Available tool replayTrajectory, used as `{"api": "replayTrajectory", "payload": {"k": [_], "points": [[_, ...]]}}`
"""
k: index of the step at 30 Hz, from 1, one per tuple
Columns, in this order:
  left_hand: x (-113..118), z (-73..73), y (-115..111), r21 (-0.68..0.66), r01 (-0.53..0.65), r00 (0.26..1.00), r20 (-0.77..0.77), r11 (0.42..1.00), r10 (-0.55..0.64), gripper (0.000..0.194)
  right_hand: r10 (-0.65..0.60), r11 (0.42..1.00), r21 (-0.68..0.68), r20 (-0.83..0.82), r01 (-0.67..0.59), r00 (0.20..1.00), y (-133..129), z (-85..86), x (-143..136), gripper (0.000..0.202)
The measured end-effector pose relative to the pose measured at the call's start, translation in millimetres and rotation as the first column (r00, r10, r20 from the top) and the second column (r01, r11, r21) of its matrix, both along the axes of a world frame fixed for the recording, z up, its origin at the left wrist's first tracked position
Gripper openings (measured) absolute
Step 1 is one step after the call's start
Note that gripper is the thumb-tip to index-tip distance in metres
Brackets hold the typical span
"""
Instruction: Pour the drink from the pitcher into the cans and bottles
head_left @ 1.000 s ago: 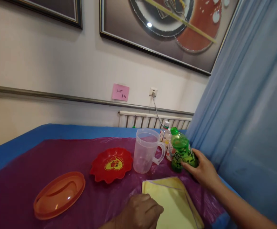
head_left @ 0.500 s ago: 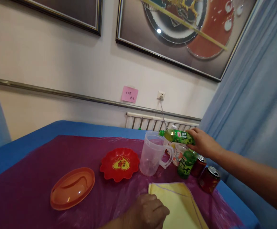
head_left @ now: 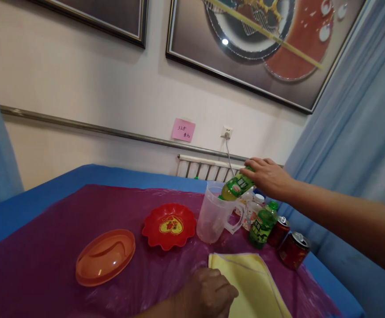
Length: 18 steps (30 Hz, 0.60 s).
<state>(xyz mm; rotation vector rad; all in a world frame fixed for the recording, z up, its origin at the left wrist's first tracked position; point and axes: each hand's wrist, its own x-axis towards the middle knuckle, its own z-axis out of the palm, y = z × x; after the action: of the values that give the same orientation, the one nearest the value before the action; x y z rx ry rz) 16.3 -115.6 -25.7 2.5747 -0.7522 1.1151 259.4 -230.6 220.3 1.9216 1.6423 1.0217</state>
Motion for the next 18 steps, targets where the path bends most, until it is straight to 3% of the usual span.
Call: {"api": "replayTrajectory", "payload": {"k": [4, 8, 18], "points": [[-1.9, 4.5, 1.2, 0.013, -0.007, 0.999, -0.052, 1.0, 0.007, 0.014, 0.175, 0.975, -0.153, 0.094, -0.16, 0.98, 35.6, -12.6, -21.6, 0.023], [-2.5, 7.3, 3.2, -0.017, 0.0, 0.997, -0.082, 1.0, -0.001, 0.014, 0.263, 0.937, -0.259, 0.086, -0.234, 0.961, 61.2, -32.5, -29.9, 0.014], [-1.8, 4.5, 3.6, -0.019, 0.001, 0.997, -0.083, 1.0, -0.003, 0.012, 0.286, 0.92, -0.299, 0.066, -0.255, 0.956, 69.7, -36.2, -25.1, 0.014]]}}
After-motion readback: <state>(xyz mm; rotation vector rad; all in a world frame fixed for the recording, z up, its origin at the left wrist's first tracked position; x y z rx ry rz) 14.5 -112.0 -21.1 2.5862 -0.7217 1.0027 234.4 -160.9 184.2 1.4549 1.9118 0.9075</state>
